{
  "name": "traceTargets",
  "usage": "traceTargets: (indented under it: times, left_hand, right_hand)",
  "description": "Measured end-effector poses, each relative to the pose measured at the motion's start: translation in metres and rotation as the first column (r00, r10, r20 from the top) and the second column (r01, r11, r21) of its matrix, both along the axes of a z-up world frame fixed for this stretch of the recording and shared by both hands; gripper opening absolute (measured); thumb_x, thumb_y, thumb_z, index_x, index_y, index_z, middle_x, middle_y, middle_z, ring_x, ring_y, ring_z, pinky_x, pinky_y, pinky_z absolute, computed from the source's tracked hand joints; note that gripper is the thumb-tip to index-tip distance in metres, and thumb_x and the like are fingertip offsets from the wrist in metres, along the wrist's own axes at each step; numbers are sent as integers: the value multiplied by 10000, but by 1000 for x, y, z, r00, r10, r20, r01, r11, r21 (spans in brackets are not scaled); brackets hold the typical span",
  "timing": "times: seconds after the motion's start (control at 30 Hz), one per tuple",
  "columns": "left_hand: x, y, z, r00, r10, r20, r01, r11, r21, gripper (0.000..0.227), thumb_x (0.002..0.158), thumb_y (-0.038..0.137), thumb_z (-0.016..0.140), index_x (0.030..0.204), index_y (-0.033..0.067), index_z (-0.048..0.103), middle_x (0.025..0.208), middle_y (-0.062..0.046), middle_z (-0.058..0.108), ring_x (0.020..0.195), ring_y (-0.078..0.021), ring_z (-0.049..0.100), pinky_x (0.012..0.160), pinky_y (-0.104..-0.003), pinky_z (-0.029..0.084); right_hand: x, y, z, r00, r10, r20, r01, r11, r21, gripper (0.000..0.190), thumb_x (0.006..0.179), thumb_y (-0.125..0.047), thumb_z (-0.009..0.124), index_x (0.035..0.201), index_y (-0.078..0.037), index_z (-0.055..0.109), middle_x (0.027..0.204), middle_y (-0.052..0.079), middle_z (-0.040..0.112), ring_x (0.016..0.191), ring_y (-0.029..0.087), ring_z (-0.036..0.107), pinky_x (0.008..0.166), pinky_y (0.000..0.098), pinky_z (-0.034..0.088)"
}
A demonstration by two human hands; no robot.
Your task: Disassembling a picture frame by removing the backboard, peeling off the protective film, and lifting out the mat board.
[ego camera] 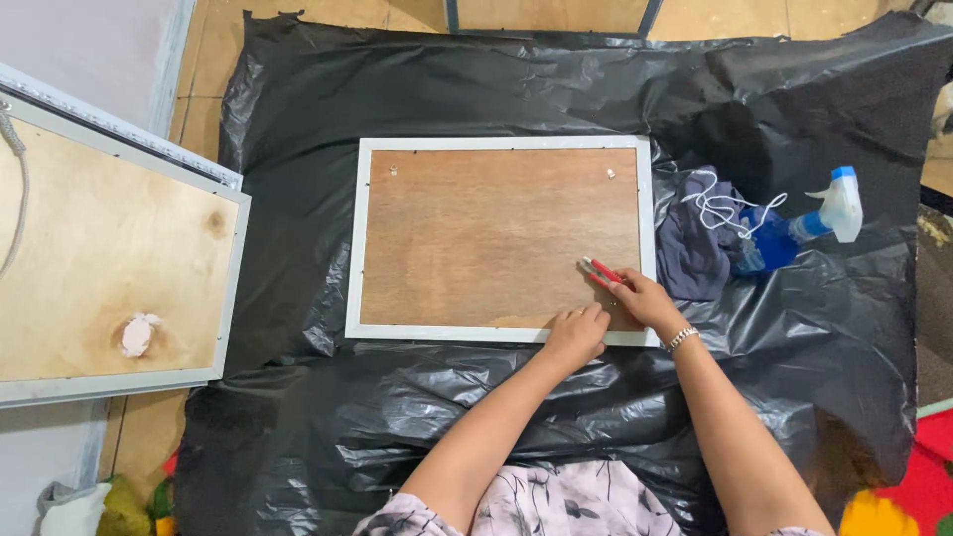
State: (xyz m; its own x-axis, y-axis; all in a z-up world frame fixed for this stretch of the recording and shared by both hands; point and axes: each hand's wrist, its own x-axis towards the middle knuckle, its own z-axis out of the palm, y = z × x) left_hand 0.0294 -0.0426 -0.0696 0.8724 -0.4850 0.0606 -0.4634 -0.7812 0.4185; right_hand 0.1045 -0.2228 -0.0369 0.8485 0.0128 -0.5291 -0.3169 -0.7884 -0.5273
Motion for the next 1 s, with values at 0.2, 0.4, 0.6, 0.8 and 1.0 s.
traceTargets:
  times: [0.2, 0.4, 0.6, 0.8, 1.0]
  left_hand:
    - [1, 2, 7, 996, -21, 87, 23, 1000, -17, 412, 699, 298, 784, 1037, 170, 588, 1022, -15, 528, 987, -262, 636, 769, -424, 530]
    - [-5, 6, 27, 992, -41, 122, 41, 999, 2, 414, 709, 279, 787, 1054, 171, 586, 1039, -4, 524, 1013, -241, 614, 746, -409, 535]
    - [-5, 3, 14, 968, -14, 252, 22, 999, -28, 315, 715, 258, 719, 1000, 187, 607, 965, 12, 512, 883, -234, 629, 638, -397, 513]
    - [-3, 3, 1, 963, -22, 269, 29, 999, -22, 381, 698, 311, 767, 1018, 194, 597, 1003, 25, 535, 993, -217, 640, 698, -389, 526]
    - [8, 68, 55, 980, -23, -196, 3, 995, -100, 605, 840, 442, 746, 1288, 55, 621, 1262, -149, 611, 1075, -393, 697, 881, -502, 577]
  right_hand:
    - [-3, 5, 3, 998, -59, 24, 56, 995, 87, 407, 941, -492, 637, 1311, -326, 678, 1249, 165, 718, 1251, 394, 609, 1043, 500, 484]
    - [-4, 9, 6, 998, -65, 24, 62, 994, 88, 441, 951, -510, 611, 1327, -288, 671, 1256, 182, 713, 1257, 400, 606, 1045, 504, 477]
    - [-6, 17, 22, 996, -62, 63, 53, 990, 129, 416, 971, -425, 592, 1322, -214, 667, 1167, 241, 725, 1183, 449, 633, 987, 524, 486]
    - [-7, 21, 28, 994, -76, 80, 55, 969, 241, 468, 964, -394, 552, 1306, -86, 640, 1129, 302, 715, 1148, 492, 635, 978, 533, 466]
    - [-9, 21, 35, 996, -68, 57, 53, 971, 234, 452, 980, -343, 568, 1333, -73, 649, 1106, 295, 709, 1116, 463, 636, 965, 501, 462]
